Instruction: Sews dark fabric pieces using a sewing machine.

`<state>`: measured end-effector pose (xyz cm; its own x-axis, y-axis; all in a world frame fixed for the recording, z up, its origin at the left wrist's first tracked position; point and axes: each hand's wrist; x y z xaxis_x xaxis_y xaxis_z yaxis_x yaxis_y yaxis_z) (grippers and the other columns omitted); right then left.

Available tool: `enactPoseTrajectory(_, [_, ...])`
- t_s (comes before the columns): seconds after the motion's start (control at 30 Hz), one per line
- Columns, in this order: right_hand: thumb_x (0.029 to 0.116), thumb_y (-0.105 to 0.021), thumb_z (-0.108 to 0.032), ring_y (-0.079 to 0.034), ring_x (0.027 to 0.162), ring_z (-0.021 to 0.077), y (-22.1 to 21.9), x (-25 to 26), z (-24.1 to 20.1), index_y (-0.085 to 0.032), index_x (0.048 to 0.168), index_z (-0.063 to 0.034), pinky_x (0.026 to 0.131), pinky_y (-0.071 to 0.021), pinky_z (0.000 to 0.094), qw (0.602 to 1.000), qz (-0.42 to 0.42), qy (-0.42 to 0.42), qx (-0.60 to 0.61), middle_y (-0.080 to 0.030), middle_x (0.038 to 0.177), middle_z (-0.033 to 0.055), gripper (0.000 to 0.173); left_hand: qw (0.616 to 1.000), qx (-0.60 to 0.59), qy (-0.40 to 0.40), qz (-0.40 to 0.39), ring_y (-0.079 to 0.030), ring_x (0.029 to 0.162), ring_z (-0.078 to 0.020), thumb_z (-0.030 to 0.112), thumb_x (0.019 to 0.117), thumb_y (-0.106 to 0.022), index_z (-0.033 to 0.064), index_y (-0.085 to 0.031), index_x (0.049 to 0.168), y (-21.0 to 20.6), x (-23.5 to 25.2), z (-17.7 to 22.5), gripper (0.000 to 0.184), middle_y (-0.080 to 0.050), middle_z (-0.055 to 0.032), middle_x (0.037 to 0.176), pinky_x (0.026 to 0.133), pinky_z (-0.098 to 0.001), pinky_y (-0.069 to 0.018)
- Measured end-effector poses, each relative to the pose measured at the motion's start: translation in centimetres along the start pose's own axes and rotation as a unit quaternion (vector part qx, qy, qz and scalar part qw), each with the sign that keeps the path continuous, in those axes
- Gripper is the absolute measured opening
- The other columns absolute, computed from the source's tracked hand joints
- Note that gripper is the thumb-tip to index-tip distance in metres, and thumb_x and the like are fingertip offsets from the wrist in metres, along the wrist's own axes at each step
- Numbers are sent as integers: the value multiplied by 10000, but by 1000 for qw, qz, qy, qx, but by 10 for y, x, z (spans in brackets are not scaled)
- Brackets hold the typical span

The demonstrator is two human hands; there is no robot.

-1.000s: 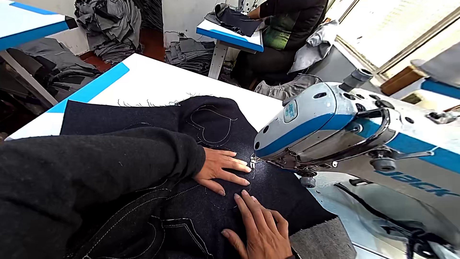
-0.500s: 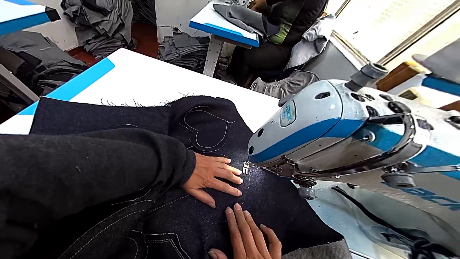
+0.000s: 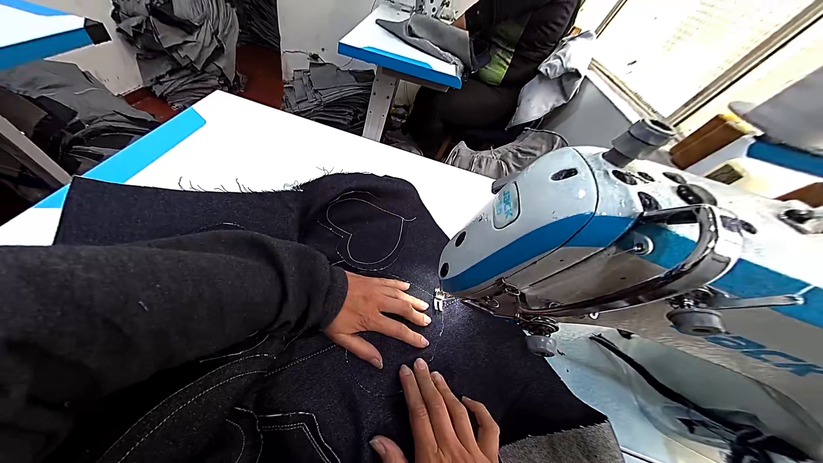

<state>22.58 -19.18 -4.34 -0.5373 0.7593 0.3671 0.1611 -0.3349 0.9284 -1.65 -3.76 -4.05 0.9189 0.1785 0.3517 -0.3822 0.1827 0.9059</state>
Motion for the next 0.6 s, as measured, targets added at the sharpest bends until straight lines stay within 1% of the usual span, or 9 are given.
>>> enactPoseTrajectory(0.13, [973,-268,-750,-613,1278,229,-2,-1,1,-645,1385,-107,1038,-368,497,1000,6,-2,1,-646,1419,64,852,1000,-1,-5,3,-462,1443,-342,606,975,-464,147,-627,1414,-1,0,-2,656,-592,-156,1454,1231,-510,-284])
enactPoseTrajectory(0.37, [984,-274,-736,-619,1271,239,-1,-2,1,-644,1385,-99,1037,-381,499,1000,8,-2,6,-650,1411,78,839,1000,-11,3,8,-469,1437,-346,597,976,-469,134,-629,1410,-1,0,0,654,-593,-160,1452,1228,-512,-290])
enactPoseTrajectory(0.5, [978,-293,-737,-617,1278,231,-1,-2,1,-645,1383,-98,1048,-380,491,1000,10,-3,6,-648,1414,72,835,1000,-6,7,-3,-437,1460,-343,589,975,-487,143,-607,1434,-1,0,-1,651,-570,-153,1478,1236,-508,-273])
enactPoseTrajectory(0.6, [975,-299,-738,-620,1270,231,-2,-1,3,-651,1375,-101,1035,-385,487,1000,12,-2,7,-654,1406,77,830,1000,-4,4,-2,-446,1453,-348,592,975,-484,148,-606,1435,-1,0,-2,651,-576,-158,1469,1234,-510,-278])
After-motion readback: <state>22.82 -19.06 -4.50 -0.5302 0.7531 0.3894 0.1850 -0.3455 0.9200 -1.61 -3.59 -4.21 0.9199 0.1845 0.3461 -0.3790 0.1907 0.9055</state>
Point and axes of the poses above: each hand's wrist, its own x-axis towards the middle knuckle, its own y-axis out of the back of the hand, z = x × y
